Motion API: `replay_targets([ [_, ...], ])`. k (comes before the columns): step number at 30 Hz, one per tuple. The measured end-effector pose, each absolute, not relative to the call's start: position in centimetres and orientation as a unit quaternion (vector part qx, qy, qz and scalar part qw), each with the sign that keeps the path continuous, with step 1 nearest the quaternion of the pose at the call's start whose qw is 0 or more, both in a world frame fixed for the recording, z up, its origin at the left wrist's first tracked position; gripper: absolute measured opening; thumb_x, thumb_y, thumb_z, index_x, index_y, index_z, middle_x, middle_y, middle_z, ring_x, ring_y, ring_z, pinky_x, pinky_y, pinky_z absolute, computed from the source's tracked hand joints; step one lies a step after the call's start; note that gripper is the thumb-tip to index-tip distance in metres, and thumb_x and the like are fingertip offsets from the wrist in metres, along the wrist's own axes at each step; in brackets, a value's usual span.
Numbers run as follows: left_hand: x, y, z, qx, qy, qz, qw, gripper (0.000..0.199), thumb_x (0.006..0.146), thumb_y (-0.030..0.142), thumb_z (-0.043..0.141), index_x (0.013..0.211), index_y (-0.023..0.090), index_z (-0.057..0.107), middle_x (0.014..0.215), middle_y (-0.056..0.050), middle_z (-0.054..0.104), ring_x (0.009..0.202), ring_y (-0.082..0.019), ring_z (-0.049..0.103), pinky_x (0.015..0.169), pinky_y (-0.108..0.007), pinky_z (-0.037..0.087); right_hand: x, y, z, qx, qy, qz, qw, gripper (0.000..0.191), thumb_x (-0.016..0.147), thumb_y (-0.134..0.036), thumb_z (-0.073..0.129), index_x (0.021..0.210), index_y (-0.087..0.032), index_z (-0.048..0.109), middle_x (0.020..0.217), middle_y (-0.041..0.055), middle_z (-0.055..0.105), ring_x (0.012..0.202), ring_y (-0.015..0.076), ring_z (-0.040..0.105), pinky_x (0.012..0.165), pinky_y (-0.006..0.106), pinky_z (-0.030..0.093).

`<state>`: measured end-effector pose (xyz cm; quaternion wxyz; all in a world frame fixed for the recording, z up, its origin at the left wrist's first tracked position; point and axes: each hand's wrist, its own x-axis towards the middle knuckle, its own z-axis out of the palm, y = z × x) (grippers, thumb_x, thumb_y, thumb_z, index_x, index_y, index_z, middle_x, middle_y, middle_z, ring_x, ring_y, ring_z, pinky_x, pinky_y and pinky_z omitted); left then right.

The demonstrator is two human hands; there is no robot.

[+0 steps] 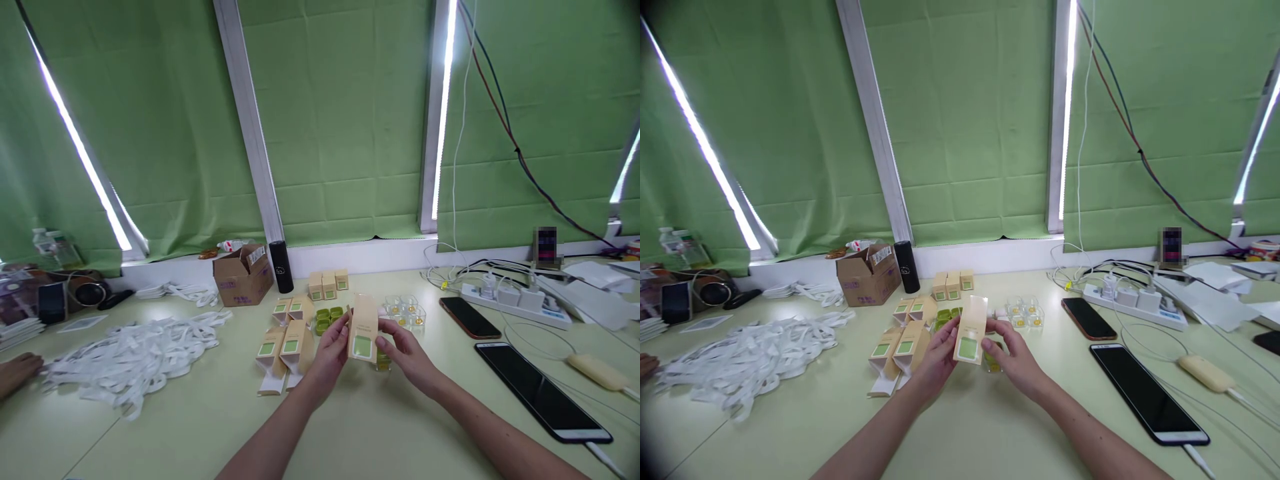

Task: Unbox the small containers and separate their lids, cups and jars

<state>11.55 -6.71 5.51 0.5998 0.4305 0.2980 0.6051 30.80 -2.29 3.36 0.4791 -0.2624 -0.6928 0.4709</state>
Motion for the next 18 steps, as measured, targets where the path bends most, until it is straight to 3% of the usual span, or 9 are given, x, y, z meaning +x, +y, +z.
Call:
replay_targets([
  [6,11.7,-6.3,5.0,0.431,0.311,0.617,0.581,0.066,0.081,0.046,0.083,0.138,0.022,0.063,0.132,-0.013,0.070,0.124,-0.031,0.064,0.099,-0.035,0.052,30.7,-2.3,3.8,-0.237,-0.668,0.522,0.474,0.052,0.087,-0.063,0.068,0.123,-0.025,0.069,0.125,0.0121,0.069,0.124,0.0344,0.059,0.103,0.049,0.050],
  [11,11.6,-6.0,4.8,0.465,0.331,0.622,0.536,0.064,0.086,0.053,0.075,0.138,0.020,0.059,0.125,-0.014,0.072,0.115,-0.030,0.068,0.092,-0.037,0.055,30.7,-2.5,5.3,-0.240,-0.644,0.552,0.473,0.055,0.078,-0.064,0.077,0.115,-0.023,0.072,0.118,0.0129,0.073,0.115,0.0348,0.064,0.097,0.047,0.052],
  [18,11.2,-6.1,5.0,0.547,0.320,0.639,0.436,0.058,0.087,0.041,0.075,0.137,0.021,0.057,0.132,-0.016,0.066,0.117,-0.028,0.063,0.088,-0.036,0.054,30.7,-1.8,7.1,-0.268,-0.564,0.598,0.502,0.058,0.069,-0.063,0.086,0.106,-0.021,0.072,0.104,0.0121,0.079,0.102,0.0326,0.072,0.098,0.047,0.051],
])
